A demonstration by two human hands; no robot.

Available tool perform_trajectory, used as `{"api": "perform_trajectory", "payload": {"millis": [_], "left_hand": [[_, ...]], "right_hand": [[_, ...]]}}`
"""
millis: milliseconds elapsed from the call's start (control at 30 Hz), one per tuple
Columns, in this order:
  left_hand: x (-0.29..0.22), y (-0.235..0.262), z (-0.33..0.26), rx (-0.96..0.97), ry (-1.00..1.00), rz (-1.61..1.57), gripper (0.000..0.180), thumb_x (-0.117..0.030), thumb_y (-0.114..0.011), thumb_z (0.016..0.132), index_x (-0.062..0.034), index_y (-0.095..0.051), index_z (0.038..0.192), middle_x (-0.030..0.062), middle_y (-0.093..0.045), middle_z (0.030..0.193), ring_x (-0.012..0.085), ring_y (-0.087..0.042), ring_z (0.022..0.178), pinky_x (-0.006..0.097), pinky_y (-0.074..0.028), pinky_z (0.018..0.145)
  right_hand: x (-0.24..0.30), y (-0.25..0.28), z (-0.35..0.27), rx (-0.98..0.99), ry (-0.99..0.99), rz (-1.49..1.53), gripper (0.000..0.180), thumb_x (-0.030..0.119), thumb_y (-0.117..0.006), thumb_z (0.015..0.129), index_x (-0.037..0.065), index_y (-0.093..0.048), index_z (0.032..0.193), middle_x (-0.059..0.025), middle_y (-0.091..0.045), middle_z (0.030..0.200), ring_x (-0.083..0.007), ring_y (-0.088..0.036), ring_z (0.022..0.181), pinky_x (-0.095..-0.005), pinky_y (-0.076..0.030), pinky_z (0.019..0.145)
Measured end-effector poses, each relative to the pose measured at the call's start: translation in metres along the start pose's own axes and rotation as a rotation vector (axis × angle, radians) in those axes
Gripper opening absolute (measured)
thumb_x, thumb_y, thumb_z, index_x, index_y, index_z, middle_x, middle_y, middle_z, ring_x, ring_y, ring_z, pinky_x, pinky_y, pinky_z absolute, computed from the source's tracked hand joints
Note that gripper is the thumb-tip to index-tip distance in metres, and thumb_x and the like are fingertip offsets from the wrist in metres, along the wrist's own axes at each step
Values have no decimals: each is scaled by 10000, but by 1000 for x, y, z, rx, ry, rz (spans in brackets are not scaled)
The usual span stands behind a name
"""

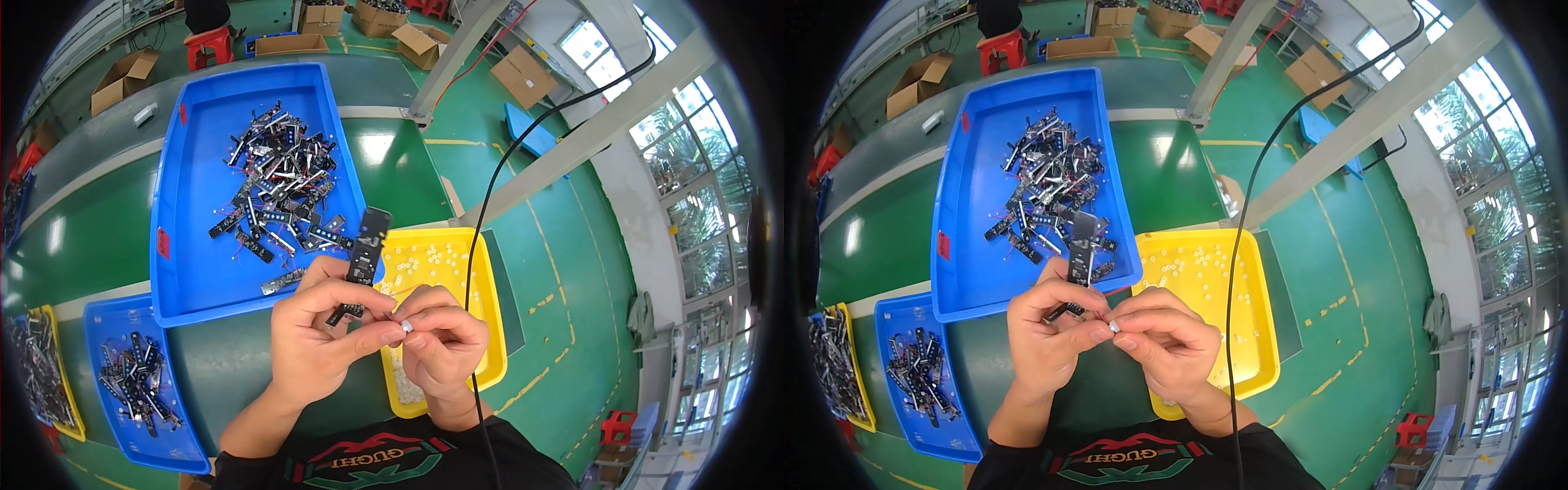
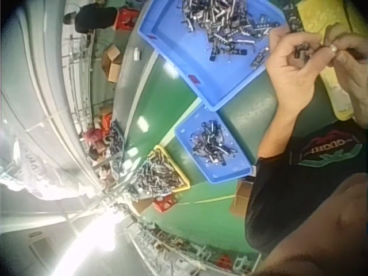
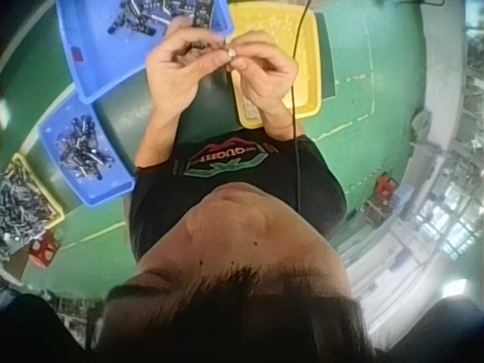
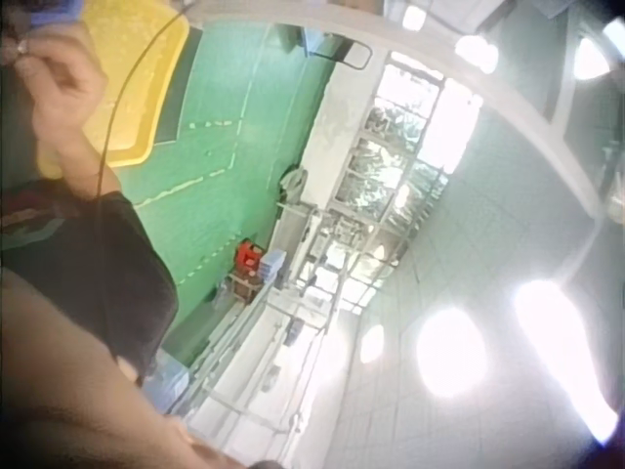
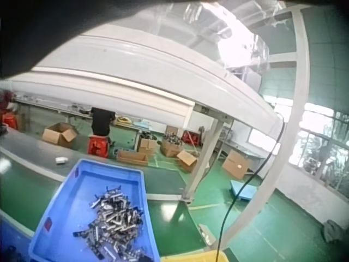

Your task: The person assembles small electronic components by hand at a factory workstation. They repeatedly pick up a small circuit board from a blue tray and attach a white plastic piece from a yellow tray, then place the assembled unit into a separate blue tray.

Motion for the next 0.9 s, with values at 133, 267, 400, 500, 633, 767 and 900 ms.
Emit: {"api": "perform_trajectory", "payload": {"millis": [133,267,400,500,633,767,900], "left_hand": [[-1,0,2,9,56,-49,259,43,-789,688,15,-680,922,74,-510,973,133,-568,850,241,-475,728],[3,2,0,22,151,-123,270,24,-798,682,16,-689,929,68,-516,973,131,-558,867,232,-477,713],[3,3,5,46,-34,63,243,2,-795,691,2,-709,919,65,-528,942,133,-552,853,237,-473,710],[-3,2,5,68,-76,196,216,-6,-787,702,-14,-721,907,68,-543,914,139,-540,838,244,-455,719],[-12,4,-1,-13,-51,378,147,-4,-754,730,-15,-714,871,70,-551,882,140,-517,805,248,-425,710],[-29,50,-37,-226,-32,726,51,-37,-620,843,-2,-638,875,73,-533,856,152,-498,761,284,-418,720],[-67,139,-99,-545,-78,1358,120,-88,-534,926,12,-587,968,109,-527,932,208,-528,830,317,-433,746]], "right_hand": [[-1,0,-1,27,-71,57,132,-44,-663,822,-68,-638,949,-183,-616,961,-194,-616,809,-265,-517,694],[-3,-4,-7,-9,-156,184,135,-46,-645,836,-76,-628,966,-183,-584,1004,-192,-610,812,-268,-520,708],[-5,-10,-12,-54,-83,136,168,-43,-645,836,-78,-626,999,-177,-574,1015,-193,-601,819,-268,-518,700],[-1,-7,-15,-20,26,-68,235,-46,-664,809,-67,-633,1041,-173,-577,1012,-187,-591,807,-271,-507,676],[6,2,-5,166,198,-486,338,-27,-720,738,-31,-653,1069,-148,-593,961,-193,-582,753,-274,-488,641],[3,27,0,327,116,-847,329,29,-739,714,31,-676,1037,-97,-613,885,-230,-591,715,-300,-499,617],[-13,96,-13,344,-185,-1316,300,79,-684,784,14,-635,1073,-147,-618,962,-324,-607,859,-381,-498,747]]}}
Point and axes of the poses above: each hand's wrist, its own z-axis towards the middle knuckle, its own y-axis out of the back of the hand, x = y × z, the point moved 3 cm from there along z, towards the middle knuckle
